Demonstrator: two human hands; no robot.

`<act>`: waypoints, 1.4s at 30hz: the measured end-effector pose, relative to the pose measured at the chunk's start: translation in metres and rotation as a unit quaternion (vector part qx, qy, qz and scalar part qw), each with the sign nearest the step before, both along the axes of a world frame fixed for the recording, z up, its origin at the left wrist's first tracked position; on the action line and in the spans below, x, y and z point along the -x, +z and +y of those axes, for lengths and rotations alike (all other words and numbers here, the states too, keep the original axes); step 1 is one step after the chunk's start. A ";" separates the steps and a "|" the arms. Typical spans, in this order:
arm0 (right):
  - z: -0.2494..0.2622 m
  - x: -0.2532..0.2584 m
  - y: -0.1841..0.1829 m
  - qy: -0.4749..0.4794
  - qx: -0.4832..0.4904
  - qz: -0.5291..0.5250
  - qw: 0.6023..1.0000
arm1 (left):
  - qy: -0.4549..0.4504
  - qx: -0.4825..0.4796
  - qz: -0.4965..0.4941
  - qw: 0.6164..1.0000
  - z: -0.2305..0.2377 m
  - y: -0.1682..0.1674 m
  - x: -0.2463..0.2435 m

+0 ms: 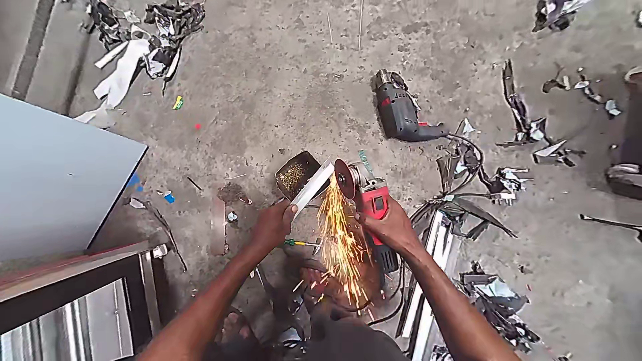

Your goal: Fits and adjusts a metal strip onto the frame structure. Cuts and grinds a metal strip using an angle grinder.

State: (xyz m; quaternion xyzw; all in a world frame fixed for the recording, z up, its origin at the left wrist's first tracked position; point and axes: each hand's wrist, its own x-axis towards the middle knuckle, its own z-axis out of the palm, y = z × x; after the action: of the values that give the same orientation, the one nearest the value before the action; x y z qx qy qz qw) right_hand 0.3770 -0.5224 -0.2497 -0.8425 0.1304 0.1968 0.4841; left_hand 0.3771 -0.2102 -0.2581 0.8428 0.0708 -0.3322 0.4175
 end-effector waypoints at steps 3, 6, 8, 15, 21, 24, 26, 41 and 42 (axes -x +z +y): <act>0.001 -0.001 -0.003 -0.005 0.005 -0.003 1.000 | 0.007 0.009 0.019 1.000 -0.001 0.005 -0.002; 0.004 -0.003 0.001 -0.008 0.019 -0.005 1.000 | 0.020 0.018 0.033 0.999 -0.002 0.004 -0.002; 0.005 -0.004 0.002 -0.011 0.015 -0.007 1.000 | 0.030 0.030 0.030 0.999 -0.001 0.000 -0.001; 0.010 -0.010 -0.002 -0.017 0.006 -0.013 1.000 | 0.037 0.047 0.042 0.997 -0.001 -0.004 -0.002; 0.014 -0.012 -0.003 -0.026 0.011 -0.025 0.999 | 0.053 0.067 0.057 0.995 -0.004 -0.004 0.000; 0.015 -0.013 -0.005 -0.031 0.002 -0.022 0.999 | 0.063 0.081 0.078 0.992 -0.006 -0.001 0.000; 0.016 -0.013 -0.004 -0.039 -0.007 -0.016 0.999 | 0.072 0.091 0.087 0.989 -0.006 -0.001 -0.001; 0.022 -0.013 -0.014 -0.041 0.009 -0.027 0.999 | 0.094 0.121 0.097 0.983 -0.006 -0.004 0.000; 0.021 -0.012 -0.016 -0.041 0.001 -0.031 0.999 | 0.097 0.126 0.100 0.982 -0.006 -0.004 0.001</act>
State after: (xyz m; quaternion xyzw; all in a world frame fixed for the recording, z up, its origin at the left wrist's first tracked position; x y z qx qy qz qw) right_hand 0.3888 -0.5013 -0.2662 -0.8426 0.1502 0.1500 0.4949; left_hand 0.3764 -0.2163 -0.2624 0.7352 0.1514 -0.3792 0.5410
